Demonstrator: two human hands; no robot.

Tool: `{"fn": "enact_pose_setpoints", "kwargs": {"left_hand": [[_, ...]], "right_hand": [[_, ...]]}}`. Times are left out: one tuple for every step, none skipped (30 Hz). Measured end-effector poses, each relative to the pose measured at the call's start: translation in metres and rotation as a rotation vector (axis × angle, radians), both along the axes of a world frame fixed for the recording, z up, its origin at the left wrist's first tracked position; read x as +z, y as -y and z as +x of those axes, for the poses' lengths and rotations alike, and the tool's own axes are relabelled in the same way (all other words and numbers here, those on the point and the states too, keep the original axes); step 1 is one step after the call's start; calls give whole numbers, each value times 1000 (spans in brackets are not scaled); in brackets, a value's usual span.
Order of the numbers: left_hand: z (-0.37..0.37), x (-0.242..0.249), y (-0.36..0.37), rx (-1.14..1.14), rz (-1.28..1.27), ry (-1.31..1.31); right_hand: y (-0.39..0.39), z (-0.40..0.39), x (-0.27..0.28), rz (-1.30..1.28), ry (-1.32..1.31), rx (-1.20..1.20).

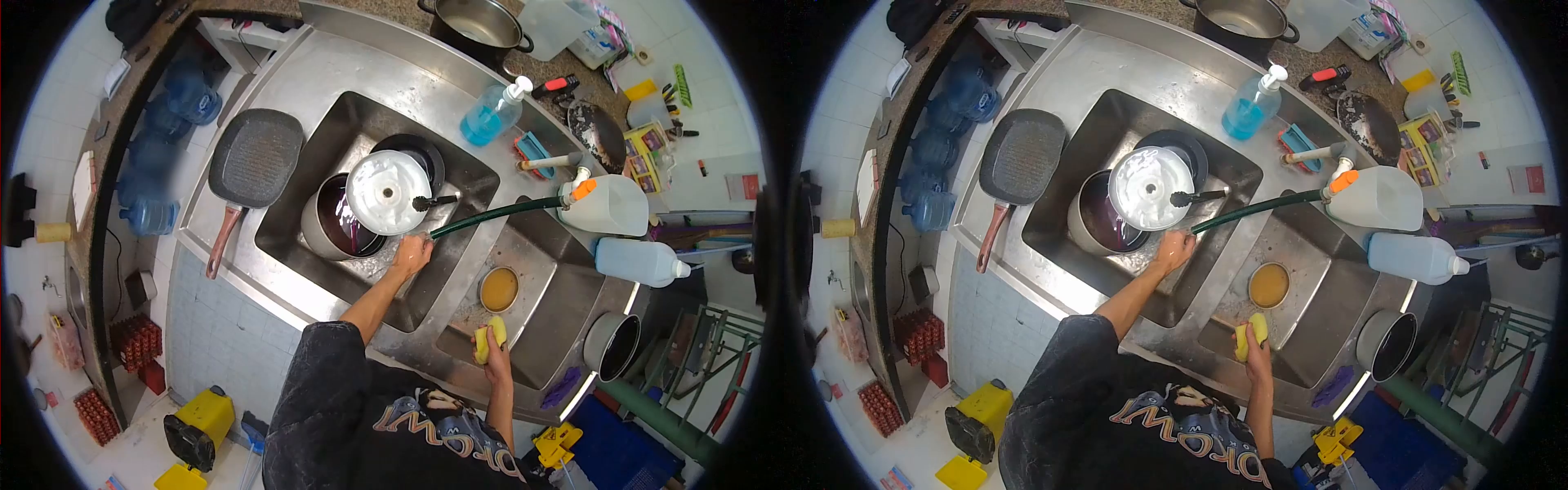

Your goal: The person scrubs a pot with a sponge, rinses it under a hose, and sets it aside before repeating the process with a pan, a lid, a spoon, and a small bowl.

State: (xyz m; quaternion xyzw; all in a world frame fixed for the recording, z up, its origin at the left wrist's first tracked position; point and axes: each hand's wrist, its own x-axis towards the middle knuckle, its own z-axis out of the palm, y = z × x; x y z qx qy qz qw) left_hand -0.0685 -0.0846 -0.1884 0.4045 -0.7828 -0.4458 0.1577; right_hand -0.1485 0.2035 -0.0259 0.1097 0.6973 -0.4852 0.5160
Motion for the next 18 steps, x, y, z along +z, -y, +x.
{"fn": "enact_pose_setpoints", "kwargs": {"left_hand": [[-1,2,-1,-26,-35,33],[-3,4,-2,-28,-31,36],[-9,5,-1,-35,-57,28],[-13,6,2,-42,-84,18],[-16,8,5,-42,-88,15],[-19,13,7,-49,-22,33],[-20,18,8,-57,44,52],[-20,18,11,-58,43,52],[-20,16,13,-59,39,20],[-20,15,15,-60,34,-12],[-21,13,15,-62,35,-12],[-22,18,15,-28,18,-18],[-22,24,17,7,0,-25],[-23,26,18,7,0,-26],[-24,28,19,-15,31,-34],[-24,31,20,-37,60,-43],[-24,29,20,-39,61,-43],[-23,28,20,-80,6,-44]], "right_hand": [[-1,1,-1,-9,1,-11],[-3,3,-1,-5,4,-14],[-3,2,-2,-1,13,-7],[-2,1,-2,1,20,1],[0,0,-2,-2,17,1],[1,0,0,2,18,5],[1,1,3,8,21,8],[3,1,4,7,21,7],[5,2,6,19,24,-6],[7,2,6,30,27,-19],[6,2,5,30,27,-22],[5,3,4,33,25,-23],[4,3,3,35,22,-23],[3,3,3,35,21,-23],[2,2,2,41,30,-11],[1,2,2,45,37,1],[0,2,1,46,38,0],[-1,2,-1,44,36,-6]]}}
